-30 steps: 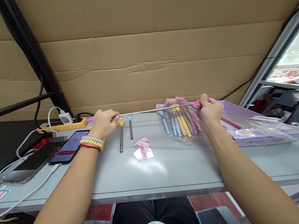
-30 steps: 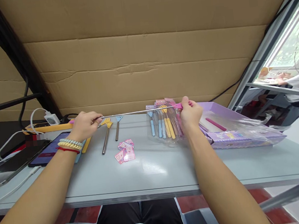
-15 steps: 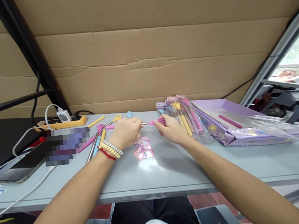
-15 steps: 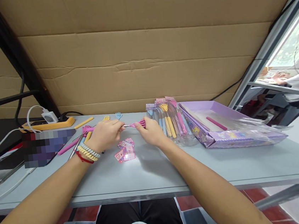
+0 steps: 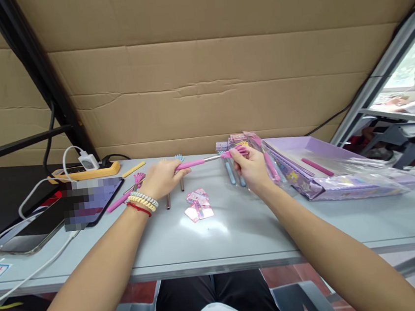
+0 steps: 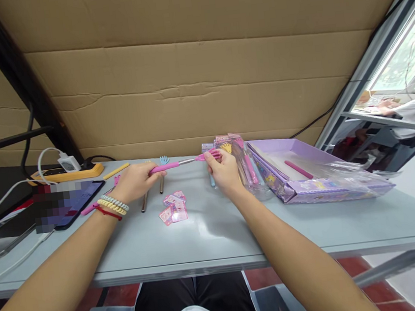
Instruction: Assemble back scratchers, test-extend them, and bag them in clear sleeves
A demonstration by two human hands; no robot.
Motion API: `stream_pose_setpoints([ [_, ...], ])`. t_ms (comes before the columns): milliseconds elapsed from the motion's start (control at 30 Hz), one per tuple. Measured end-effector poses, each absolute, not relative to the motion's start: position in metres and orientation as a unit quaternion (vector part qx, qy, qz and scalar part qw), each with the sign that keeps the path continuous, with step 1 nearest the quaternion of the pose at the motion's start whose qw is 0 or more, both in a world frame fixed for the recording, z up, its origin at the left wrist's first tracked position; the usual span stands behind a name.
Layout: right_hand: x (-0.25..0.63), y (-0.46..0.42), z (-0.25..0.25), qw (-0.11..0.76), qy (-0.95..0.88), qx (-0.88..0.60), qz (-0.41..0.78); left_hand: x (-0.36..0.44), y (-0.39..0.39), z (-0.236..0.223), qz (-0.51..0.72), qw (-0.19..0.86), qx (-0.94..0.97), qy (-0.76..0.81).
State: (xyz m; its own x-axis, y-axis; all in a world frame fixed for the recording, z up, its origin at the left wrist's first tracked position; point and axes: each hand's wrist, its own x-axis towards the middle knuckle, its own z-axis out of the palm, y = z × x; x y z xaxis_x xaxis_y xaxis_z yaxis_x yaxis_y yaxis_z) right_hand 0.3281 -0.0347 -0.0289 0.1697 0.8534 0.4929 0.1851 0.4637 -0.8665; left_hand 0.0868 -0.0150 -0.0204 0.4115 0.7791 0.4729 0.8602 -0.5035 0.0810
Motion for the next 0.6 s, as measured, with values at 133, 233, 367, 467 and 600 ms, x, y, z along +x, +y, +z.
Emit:
stream_pose_setpoints([
  [133, 0.327, -0.037, -0.026, 0.638, -0.552, -0.397, 0.362, 0.094, -0.016, -0.025, -0.206, 0.045, -0.844, -0.494],
  [233, 0.327, -0.038, -0.028, 0.619, -0.572, -0.371, 0.39, 0.101, -0.019, -0.027, -0.191, 0.018, -0.861, -0.471],
  [367, 0.326, -0.04, -0.031, 0.567, -0.626, -0.352, 0.404, 0.104, -0.021, -0.028, -0.186, -0.003, -0.871, -0.455],
  [467, 0.323, -0.045, -0.03, 0.5, -0.663, -0.363, 0.423, 0.103, -0.022, -0.028, -0.187, -0.018, -0.88, -0.437],
  [600, 0.318, -0.051, -0.028, 0.426, -0.691, -0.393, 0.433, 0.104, -0.023, -0.028, -0.179, -0.05, -0.891, -0.414],
])
